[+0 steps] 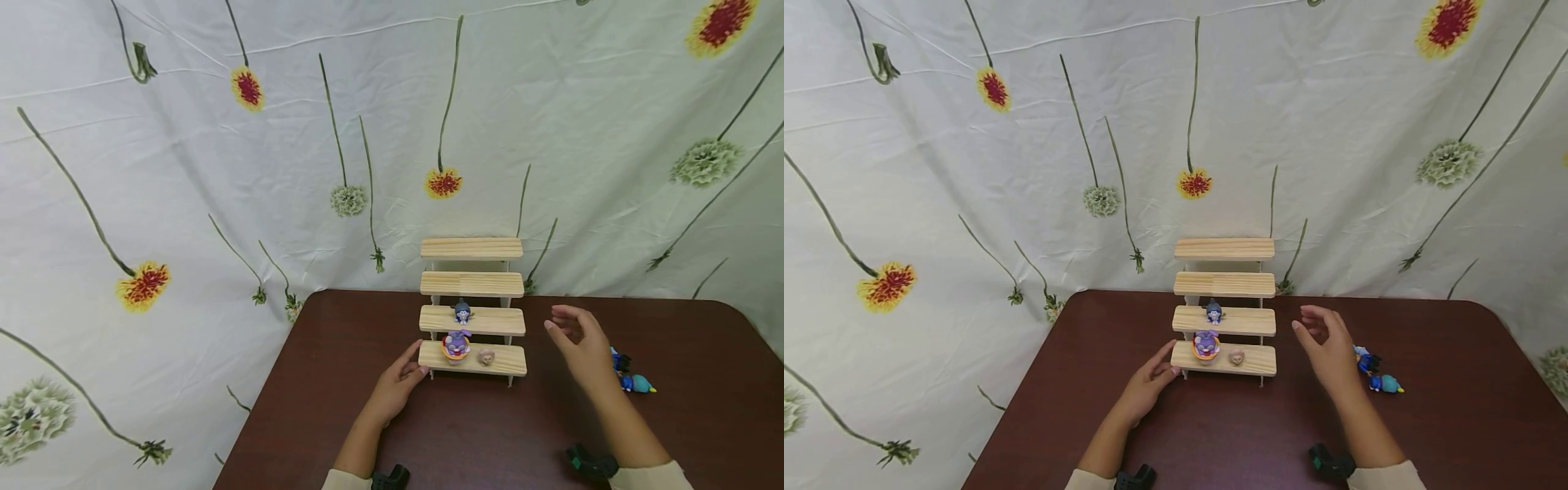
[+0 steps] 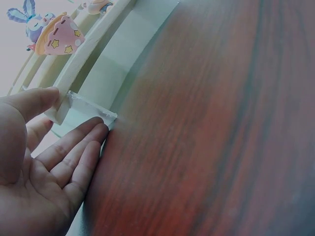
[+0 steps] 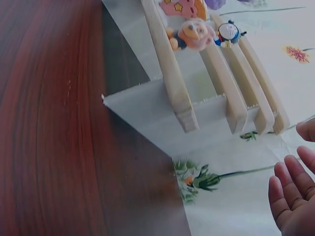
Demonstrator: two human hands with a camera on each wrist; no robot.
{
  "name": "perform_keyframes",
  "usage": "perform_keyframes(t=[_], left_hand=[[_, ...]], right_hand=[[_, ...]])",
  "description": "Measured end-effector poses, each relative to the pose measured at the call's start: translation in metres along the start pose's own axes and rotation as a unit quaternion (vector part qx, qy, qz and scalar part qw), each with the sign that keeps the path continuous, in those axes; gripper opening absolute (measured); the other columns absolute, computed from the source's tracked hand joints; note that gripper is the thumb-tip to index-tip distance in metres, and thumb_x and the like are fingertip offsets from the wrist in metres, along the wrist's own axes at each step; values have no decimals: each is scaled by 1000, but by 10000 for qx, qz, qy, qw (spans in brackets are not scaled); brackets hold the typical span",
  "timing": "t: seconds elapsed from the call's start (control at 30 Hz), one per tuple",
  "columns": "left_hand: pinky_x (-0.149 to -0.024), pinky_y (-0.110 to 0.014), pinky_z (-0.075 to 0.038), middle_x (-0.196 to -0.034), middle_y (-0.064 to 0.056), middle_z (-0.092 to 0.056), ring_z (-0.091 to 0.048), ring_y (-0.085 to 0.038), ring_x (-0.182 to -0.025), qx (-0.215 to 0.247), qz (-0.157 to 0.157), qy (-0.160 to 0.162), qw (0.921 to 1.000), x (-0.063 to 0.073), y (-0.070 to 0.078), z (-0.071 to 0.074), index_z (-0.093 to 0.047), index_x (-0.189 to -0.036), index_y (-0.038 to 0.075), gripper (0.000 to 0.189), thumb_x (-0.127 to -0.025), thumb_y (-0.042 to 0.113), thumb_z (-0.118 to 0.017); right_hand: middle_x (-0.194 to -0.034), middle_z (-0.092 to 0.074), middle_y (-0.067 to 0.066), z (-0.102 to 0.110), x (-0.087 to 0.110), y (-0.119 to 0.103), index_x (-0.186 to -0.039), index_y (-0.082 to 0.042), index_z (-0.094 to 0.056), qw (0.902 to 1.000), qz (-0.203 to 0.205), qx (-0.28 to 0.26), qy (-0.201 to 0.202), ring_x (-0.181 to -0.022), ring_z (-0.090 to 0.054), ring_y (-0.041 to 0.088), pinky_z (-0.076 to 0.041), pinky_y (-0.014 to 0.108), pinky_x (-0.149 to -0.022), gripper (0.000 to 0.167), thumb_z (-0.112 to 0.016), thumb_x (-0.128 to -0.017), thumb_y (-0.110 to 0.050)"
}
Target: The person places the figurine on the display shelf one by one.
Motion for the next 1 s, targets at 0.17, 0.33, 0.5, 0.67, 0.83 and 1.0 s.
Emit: perform_keyframes(t=[0.17, 0.33, 0.5, 0.67, 0.83, 1.0], left_hand=[[-99, -42, -49, -121, -7, -71, -65, -18, -115, -27, 37, -19, 10000, -1, -1, 0, -39, -156, 37, 61, -99, 43, -63], [-99, -42, -49, -121, -7, -72, -65, -18, -115, -50, 14, -15, 10000, 0, 0, 0, -39, -156, 36, 61, -100, 43, -62], [-100, -43, -48, -121, -7, -72, -65, -18, -115, -23, 33, -22, 10000, -1, -1, -1, -39, -156, 36, 62, -99, 43, -63], [-98, -41, -49, -120, -7, -72, -66, -18, -113, -17, 60, -8, 10000, -1, -1, -1, -40, -155, 37, 61, -99, 44, -63], [-99, -41, -48, -120, -5, -72, -65, -18, -115, -13, 89, -12, 10000, -1, 0, 0, -39, -155, 39, 62, -99, 45, -64], [-101, -45, -48, -120, -4, -72, -65, -17, -115, 18, 105, -8, 9999, -1, -1, 0, -39, -155, 39, 62, -99, 46, -63]], right_hand=[[-117, -56, -10, 7, 1, 8, -131, -4, -61, 10000, -43, 69, 52, -99, -53, -14, -42, 6, -84, 37, -67, -99, -24], [-116, -54, -17, 13, 3, 14, -131, -4, -61, 9999, -69, 120, 59, -99, -53, -15, -41, 5, -84, 38, -67, -99, -24], [-113, -53, -24, 20, 4, 19, -131, -5, -61, 9997, -144, 140, 139, -97, -53, -16, -41, 4, -83, 38, -67, -99, -24], [-112, -52, -27, 27, 4, 24, -131, -4, -61, 9994, -182, 198, 201, -96, -52, -19, -40, 4, -82, 38, -67, -99, -24], [-112, -50, -28, 33, 6, 30, -132, -2, -59, 9992, -267, 212, 188, -96, -52, -20, -41, 2, -80, 40, -67, -99, -23], [-111, -50, -29, 42, 7, 36, -134, -3, -59, 9981, -464, 352, 215, -95, -51, -19, -41, 2, -77, 43, -67, -99, -27]])
Point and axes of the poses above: each hand's wrist, its own x-axis away from the middle knuckle, its own z-axis out of the back of the hand, y = z × x, the point moved 7 cm from there along -x, towards the middle knuckle
